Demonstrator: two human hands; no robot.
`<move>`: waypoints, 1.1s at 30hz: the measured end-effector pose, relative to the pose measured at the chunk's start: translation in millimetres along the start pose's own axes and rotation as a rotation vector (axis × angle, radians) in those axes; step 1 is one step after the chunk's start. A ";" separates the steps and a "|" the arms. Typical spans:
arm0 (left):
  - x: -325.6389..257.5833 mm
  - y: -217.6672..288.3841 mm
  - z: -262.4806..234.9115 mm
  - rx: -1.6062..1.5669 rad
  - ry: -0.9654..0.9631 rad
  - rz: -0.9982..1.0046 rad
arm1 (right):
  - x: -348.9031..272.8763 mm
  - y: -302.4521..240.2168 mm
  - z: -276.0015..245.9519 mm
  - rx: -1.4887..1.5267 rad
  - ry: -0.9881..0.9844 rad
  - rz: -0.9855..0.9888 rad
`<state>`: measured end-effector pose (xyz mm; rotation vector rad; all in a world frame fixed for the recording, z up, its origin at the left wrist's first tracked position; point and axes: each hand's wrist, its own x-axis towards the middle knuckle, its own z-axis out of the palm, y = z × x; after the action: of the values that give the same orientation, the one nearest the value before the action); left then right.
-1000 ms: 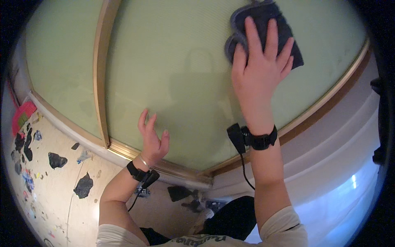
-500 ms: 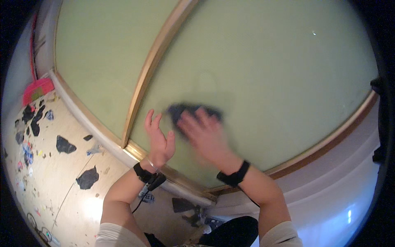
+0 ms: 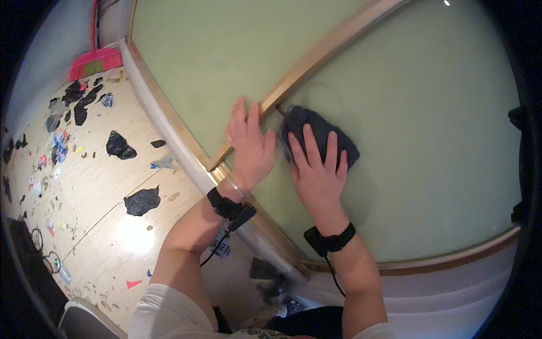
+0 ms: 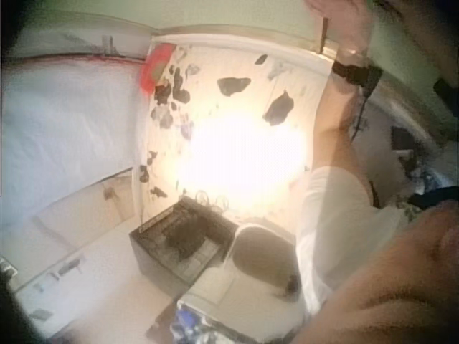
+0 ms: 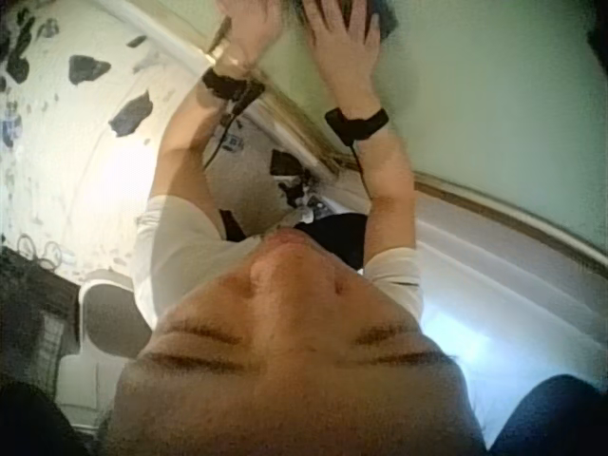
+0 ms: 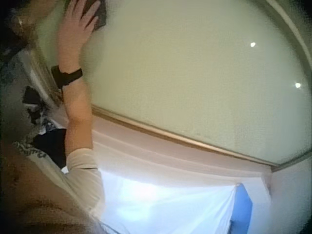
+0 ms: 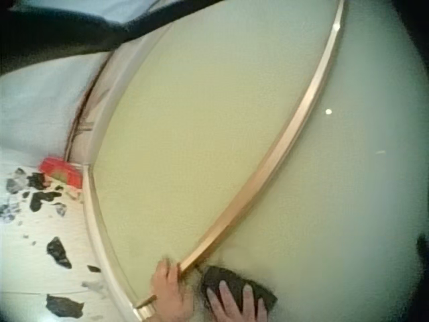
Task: The person wipes wooden hangers with a dark cloth, then wipes a large light green surface. The person handles the hangers one at a time and wipes the surface in broad strokes.
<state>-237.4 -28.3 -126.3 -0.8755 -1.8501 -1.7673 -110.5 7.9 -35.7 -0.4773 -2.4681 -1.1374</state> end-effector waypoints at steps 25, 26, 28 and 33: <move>4.1 -70.1 1.0 0.261 -0.118 -0.033 | -33.7 -22.5 41.3 -0.161 0.071 -0.074; 3.7 -75.6 2.4 0.229 -0.105 -0.008 | -32.9 -21.4 41.0 -0.139 0.060 -0.089; 2.1 -76.4 3.6 0.202 -0.114 0.014 | -25.9 -18.6 36.9 -0.087 0.034 -0.122; 3.7 -81.2 -4.1 0.114 -0.086 -0.003 | 27.4 -14.5 -3.2 0.137 -0.072 0.112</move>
<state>-297.2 -30.7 -181.4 -0.9180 -1.9860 -1.6309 -140.2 0.5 -30.2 -0.6166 -2.5248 -0.9153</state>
